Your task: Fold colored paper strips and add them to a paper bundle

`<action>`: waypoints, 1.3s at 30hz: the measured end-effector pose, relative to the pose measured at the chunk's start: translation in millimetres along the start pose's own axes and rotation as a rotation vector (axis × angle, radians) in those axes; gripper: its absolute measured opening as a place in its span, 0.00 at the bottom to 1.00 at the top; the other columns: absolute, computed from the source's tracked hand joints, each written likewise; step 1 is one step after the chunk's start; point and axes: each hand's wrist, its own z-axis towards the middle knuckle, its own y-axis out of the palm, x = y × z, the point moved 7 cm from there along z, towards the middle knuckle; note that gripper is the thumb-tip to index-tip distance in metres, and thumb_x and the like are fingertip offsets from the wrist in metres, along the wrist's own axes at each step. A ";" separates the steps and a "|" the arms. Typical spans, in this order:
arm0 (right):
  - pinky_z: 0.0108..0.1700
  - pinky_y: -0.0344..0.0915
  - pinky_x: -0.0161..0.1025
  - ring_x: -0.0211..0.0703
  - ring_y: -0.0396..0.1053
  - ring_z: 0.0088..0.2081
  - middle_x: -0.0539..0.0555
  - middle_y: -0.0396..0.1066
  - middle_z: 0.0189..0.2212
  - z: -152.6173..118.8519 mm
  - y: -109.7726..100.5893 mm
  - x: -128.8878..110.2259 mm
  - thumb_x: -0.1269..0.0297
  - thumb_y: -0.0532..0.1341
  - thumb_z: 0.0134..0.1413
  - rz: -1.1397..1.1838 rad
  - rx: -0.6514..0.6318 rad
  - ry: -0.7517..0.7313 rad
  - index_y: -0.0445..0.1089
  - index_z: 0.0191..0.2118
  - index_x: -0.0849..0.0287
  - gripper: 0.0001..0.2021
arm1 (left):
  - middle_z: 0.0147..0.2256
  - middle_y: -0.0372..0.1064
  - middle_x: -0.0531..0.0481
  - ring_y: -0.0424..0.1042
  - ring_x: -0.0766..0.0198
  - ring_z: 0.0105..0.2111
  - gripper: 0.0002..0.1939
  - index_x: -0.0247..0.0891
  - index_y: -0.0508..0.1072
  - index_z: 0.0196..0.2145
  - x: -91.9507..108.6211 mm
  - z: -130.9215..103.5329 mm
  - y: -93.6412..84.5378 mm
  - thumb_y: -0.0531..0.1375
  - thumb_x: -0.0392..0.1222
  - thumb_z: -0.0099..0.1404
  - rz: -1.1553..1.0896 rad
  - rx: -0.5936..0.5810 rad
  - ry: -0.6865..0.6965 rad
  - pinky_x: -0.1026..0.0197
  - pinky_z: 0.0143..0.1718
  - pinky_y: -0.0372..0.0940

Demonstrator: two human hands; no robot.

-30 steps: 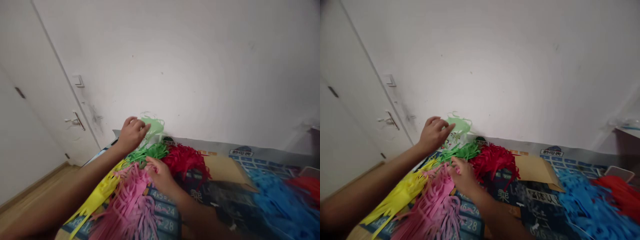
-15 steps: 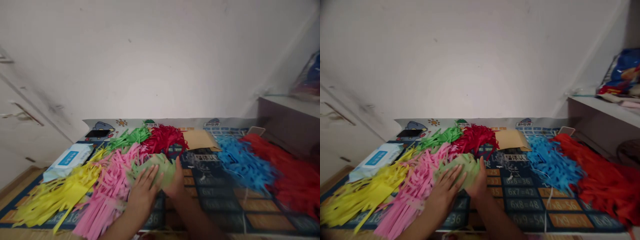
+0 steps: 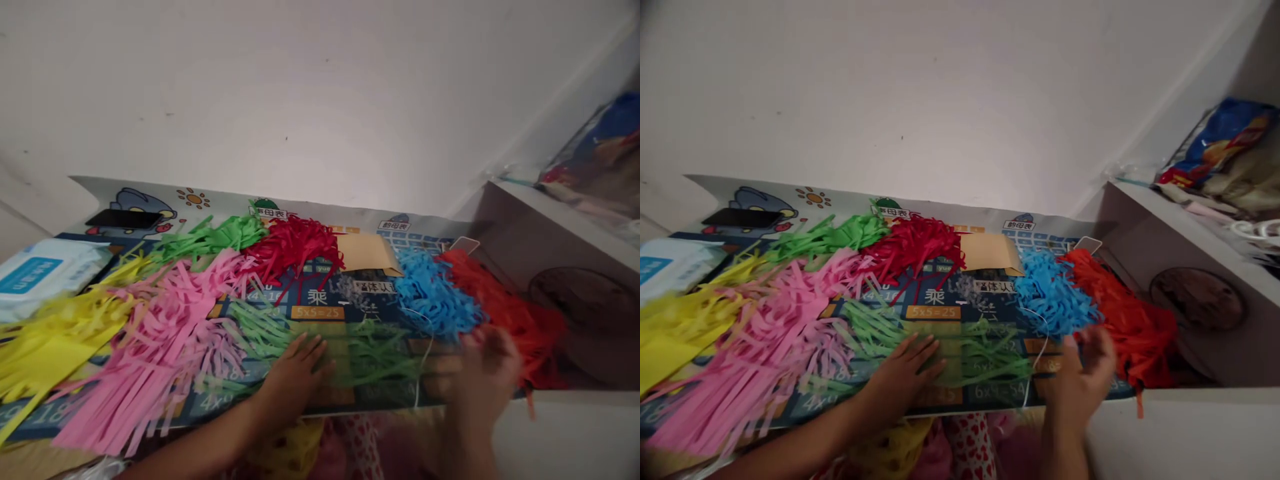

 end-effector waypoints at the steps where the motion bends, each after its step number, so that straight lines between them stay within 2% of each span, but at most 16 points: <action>1: 0.57 0.57 0.60 0.57 0.64 0.56 0.62 0.68 0.52 -15.1 15.4 -12.7 0.49 0.52 0.61 -0.045 -0.102 -0.081 0.62 0.57 0.52 0.23 | 0.61 0.59 0.37 0.57 0.49 0.62 0.24 0.45 0.64 0.60 -0.6 0.6 -0.6 0.55 0.49 0.67 -0.006 -0.004 -0.010 0.43 0.63 0.42; 4: 0.59 0.55 0.60 0.58 0.66 0.54 0.57 0.72 0.50 -58.2 65.4 -39.6 0.50 0.61 0.54 -0.069 -0.393 -0.221 0.70 0.50 0.48 0.18 | 0.60 0.61 0.37 0.58 0.49 0.61 0.24 0.44 0.64 0.60 -2.5 2.0 -3.3 0.55 0.48 0.67 -0.018 -0.020 -0.027 0.42 0.63 0.40; 6: 0.62 0.48 0.64 0.60 0.63 0.57 0.58 0.69 0.54 -75.6 88.5 -49.0 0.52 0.64 0.51 -0.102 -0.553 -0.334 0.69 0.52 0.50 0.21 | 0.60 0.62 0.37 0.59 0.49 0.61 0.24 0.42 0.64 0.59 -2.7 2.6 -5.0 0.56 0.48 0.67 -0.040 -0.039 -0.027 0.42 0.63 0.40; 8: 0.64 0.42 0.65 0.59 0.59 0.60 0.60 0.64 0.58 -92.7 106.9 -53.7 0.55 0.65 0.50 -0.116 -0.799 -0.507 0.65 0.57 0.54 0.27 | 0.59 0.63 0.38 0.59 0.51 0.61 0.24 0.39 0.64 0.59 -3.6 3.1 -6.9 0.55 0.47 0.68 -0.077 -0.054 -0.037 0.44 0.64 0.41; 10: 0.65 0.43 0.61 0.55 0.59 0.61 0.61 0.63 0.59 -109.6 119.0 -51.0 0.63 0.63 0.51 -0.113 -1.047 -0.640 0.62 0.59 0.57 0.28 | 0.58 0.65 0.39 0.62 0.54 0.59 0.22 0.36 0.65 0.58 -6.6 2.4 -10.0 0.54 0.44 0.69 -0.104 -0.043 -0.063 0.46 0.65 0.41; 12: 0.63 0.50 0.58 0.50 0.65 0.57 0.59 0.68 0.55 -115.9 127.2 -42.6 0.74 0.57 0.50 -0.124 -1.162 -0.645 0.65 0.56 0.57 0.25 | 0.55 0.69 0.40 0.66 0.55 0.56 0.19 0.35 0.67 0.56 -12.7 -1.2 -14.1 0.53 0.39 0.69 -0.113 -0.005 -0.098 0.46 0.64 0.43; 15: 0.58 0.57 0.53 0.46 0.70 0.52 0.56 0.74 0.49 -110.9 136.4 -31.4 0.80 0.50 0.49 -0.162 -1.172 -0.562 0.71 0.49 0.55 0.24 | 0.46 0.75 0.44 0.73 0.56 0.48 0.13 0.37 0.73 0.46 -30.9 -14.5 -21.3 0.55 0.32 0.65 -0.136 0.059 -0.171 0.44 0.62 0.47; 19: 0.54 0.61 0.49 0.46 0.72 0.48 0.54 0.75 0.47 -98.0 138.9 -31.2 0.77 0.52 0.53 -0.141 -1.142 -0.461 0.72 0.46 0.53 0.20 | 0.39 0.77 0.46 0.75 0.58 0.39 0.15 0.40 0.75 0.42 -64.8 -38.3 -38.2 0.56 0.28 0.60 -0.181 0.051 -0.263 0.43 0.59 0.52; 21: 0.52 0.63 0.48 0.46 0.72 0.46 0.54 0.76 0.44 -92.1 138.5 -34.1 0.74 0.53 0.56 -0.132 -1.123 -0.409 0.72 0.45 0.54 0.16 | 0.37 0.77 0.47 0.74 0.56 0.39 0.16 0.41 0.76 0.41 -77.9 -46.6 -53.0 0.57 0.28 0.57 -0.200 0.017 -0.316 0.44 0.56 0.55; 23: 0.50 0.63 0.48 0.47 0.72 0.43 0.54 0.77 0.41 -88.2 138.8 -37.2 0.69 0.53 0.59 -0.117 -1.109 -0.367 0.72 0.43 0.55 0.12 | 0.43 0.75 0.45 0.71 0.52 0.46 0.19 0.41 0.75 0.45 -82.4 -49.4 -71.5 0.58 0.29 0.56 -0.193 0.016 -0.373 0.45 0.53 0.57; 26: 0.50 0.63 0.48 0.47 0.72 0.41 0.55 0.77 0.38 -86.7 140.2 -39.9 0.65 0.53 0.61 -0.095 -1.105 -0.351 0.73 0.41 0.55 0.11 | 0.57 0.65 0.43 0.60 0.48 0.58 0.30 0.43 0.65 0.57 -63.6 -38.1 -88.3 0.61 0.35 0.57 -0.230 0.043 -0.310 0.44 0.58 0.51; 28: 0.49 0.63 0.48 0.48 0.72 0.42 0.55 0.77 0.38 -86.9 139.8 -39.8 0.65 0.53 0.61 -0.083 -1.101 -0.362 0.72 0.41 0.55 0.11 | 0.54 0.68 0.43 0.64 0.50 0.56 0.31 0.43 0.62 0.59 -50.1 -25.3 -80.4 0.63 0.41 0.58 -0.298 0.019 -0.284 0.44 0.60 0.49; 31: 0.49 0.63 0.49 0.50 0.71 0.43 0.56 0.77 0.39 -85.8 137.9 -37.7 0.61 0.56 0.59 -0.074 -1.069 -0.353 0.72 0.41 0.55 0.10 | 0.36 0.77 0.46 0.74 0.55 0.39 0.14 0.40 0.73 0.47 -55.1 -12.3 -50.8 0.61 0.41 0.62 -0.358 -0.021 -0.428 0.49 0.53 0.57; 33: 0.47 0.62 0.48 0.50 0.71 0.42 0.55 0.77 0.37 -84.0 138.7 -36.5 0.57 0.56 0.59 -0.089 -1.029 -0.323 0.72 0.39 0.54 0.10 | 0.32 0.77 0.49 0.74 0.58 0.35 0.06 0.41 0.77 0.38 -64.5 -8.4 -37.0 0.60 0.39 0.64 -0.410 0.018 -0.478 0.53 0.48 0.59; 36: 0.45 0.60 0.47 0.48 0.71 0.36 0.53 0.76 0.31 -80.0 144.9 -36.8 0.55 0.53 0.63 -0.163 -0.948 -0.284 0.73 0.32 0.54 0.15 | 0.30 0.78 0.49 0.74 0.59 0.34 0.07 0.41 0.78 0.33 -78.2 -7.5 -33.7 0.60 0.42 0.64 -0.431 0.104 -0.529 0.54 0.46 0.58; 39: 0.44 0.56 0.46 0.47 0.71 0.33 0.52 0.76 0.29 -76.6 155.0 -39.3 0.56 0.52 0.64 -0.269 -0.888 -0.310 0.72 0.29 0.54 0.17 | 0.26 0.76 0.49 0.74 0.58 0.31 0.13 0.40 0.77 0.28 -85.7 -5.2 -36.5 0.58 0.45 0.66 -0.350 0.074 -0.606 0.54 0.43 0.58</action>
